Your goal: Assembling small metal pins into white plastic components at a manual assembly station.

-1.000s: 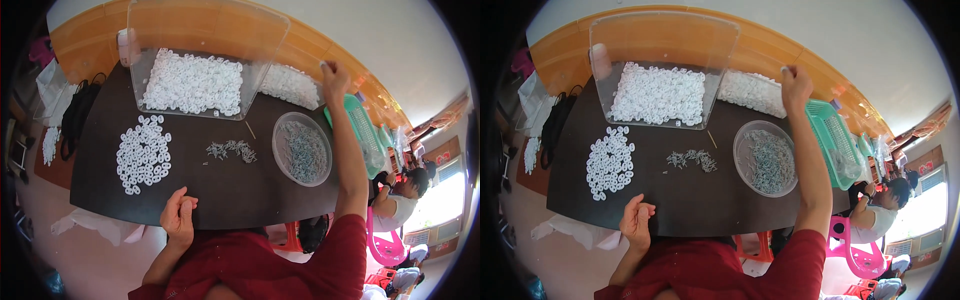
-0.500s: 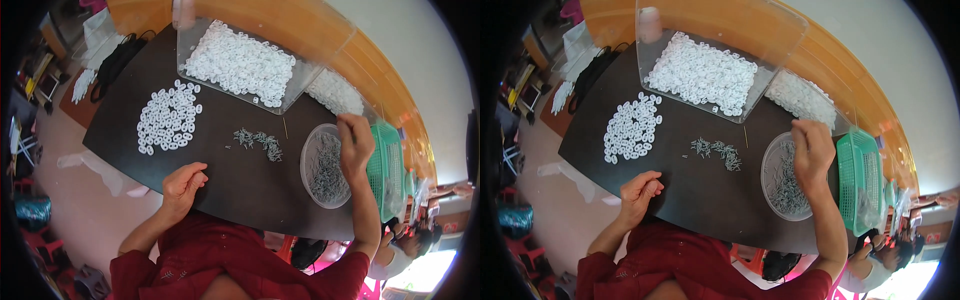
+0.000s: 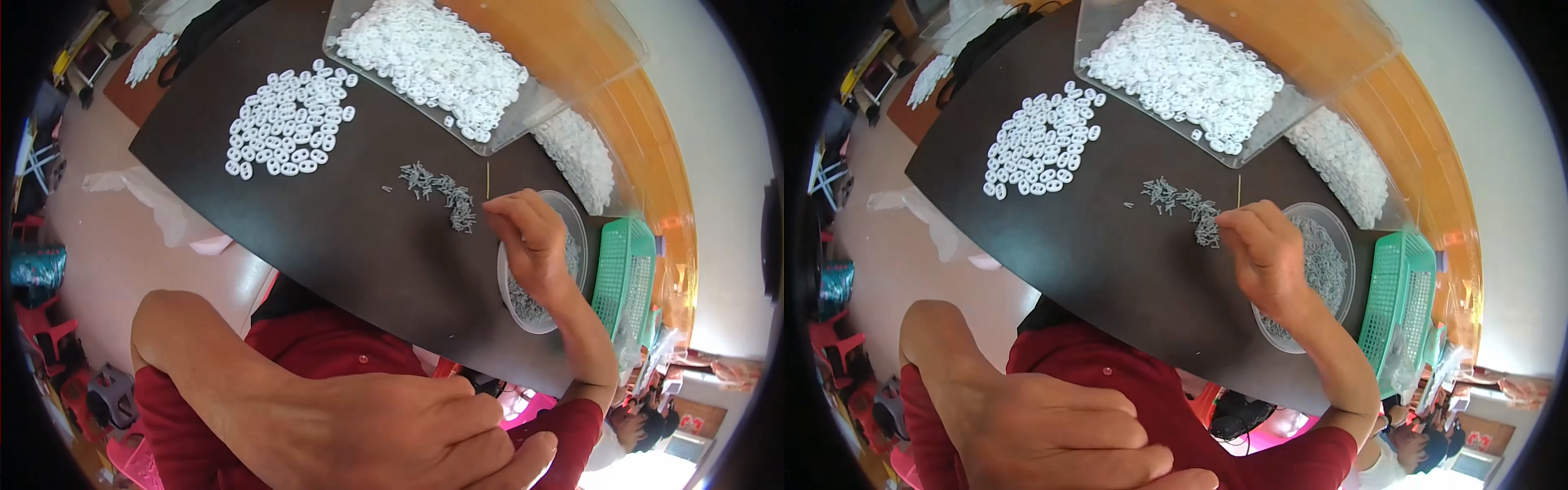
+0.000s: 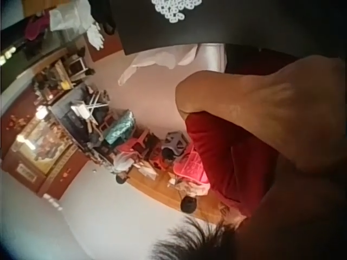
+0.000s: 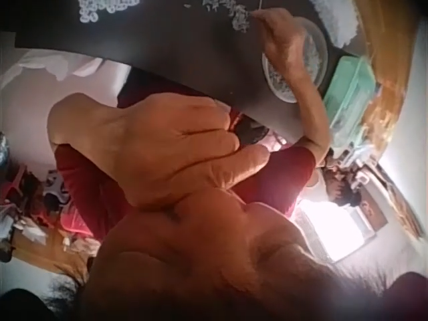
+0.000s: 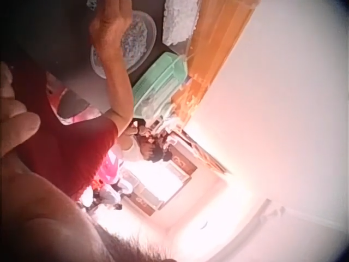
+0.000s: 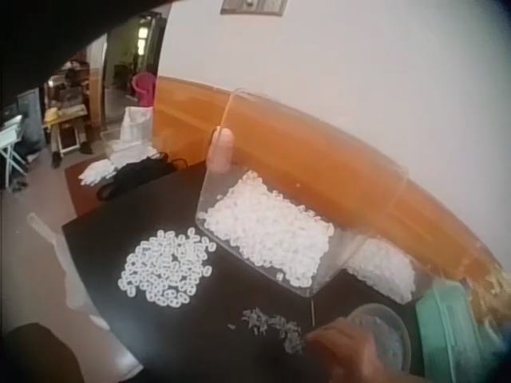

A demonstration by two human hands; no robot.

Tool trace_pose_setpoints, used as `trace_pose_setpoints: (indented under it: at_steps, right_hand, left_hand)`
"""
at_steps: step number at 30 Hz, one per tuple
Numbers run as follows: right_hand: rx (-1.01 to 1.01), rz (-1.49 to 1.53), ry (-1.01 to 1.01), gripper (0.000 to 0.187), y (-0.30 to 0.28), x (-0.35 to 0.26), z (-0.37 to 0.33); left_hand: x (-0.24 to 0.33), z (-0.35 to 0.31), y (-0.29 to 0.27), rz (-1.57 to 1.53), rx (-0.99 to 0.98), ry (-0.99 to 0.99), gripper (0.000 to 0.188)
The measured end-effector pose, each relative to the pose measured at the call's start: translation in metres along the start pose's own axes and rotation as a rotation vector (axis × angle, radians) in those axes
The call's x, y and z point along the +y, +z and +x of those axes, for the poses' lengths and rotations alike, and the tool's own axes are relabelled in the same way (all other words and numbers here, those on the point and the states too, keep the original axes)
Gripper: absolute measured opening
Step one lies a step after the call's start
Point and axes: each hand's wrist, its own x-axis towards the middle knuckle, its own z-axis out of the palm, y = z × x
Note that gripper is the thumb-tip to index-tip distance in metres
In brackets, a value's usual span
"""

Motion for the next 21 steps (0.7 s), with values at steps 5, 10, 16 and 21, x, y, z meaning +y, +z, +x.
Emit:
trace_pose_setpoints:
  at_steps: [5, 10, 16, 21]
  right_hand:
    - [0.072, -0.005, -0.043, 0.017, 0.027, -0.003, -0.002]
    - [0.131, -0.037, 0.005, 0.015, 0.035, 0.000, 0.001]
    - [0.191, -0.117, 0.012, 0.015, 0.023, -0.003, 0.001]
    - [0.273, -0.158, 0.130, 0.010, 0.035, 0.018, 0.014]
  left_hand:
    - [0.004, -0.011, -0.053, 0.495, -0.188, 0.226, 0.031]
    - [-0.058, 0.010, -0.126, 1.133, -0.141, -0.020, 0.017]
    - [-0.146, 0.018, -0.180, 1.426, -0.269, 0.077, 0.014]
    - [-0.180, 0.033, -0.149, 1.246, -0.220, 0.123, 0.012]
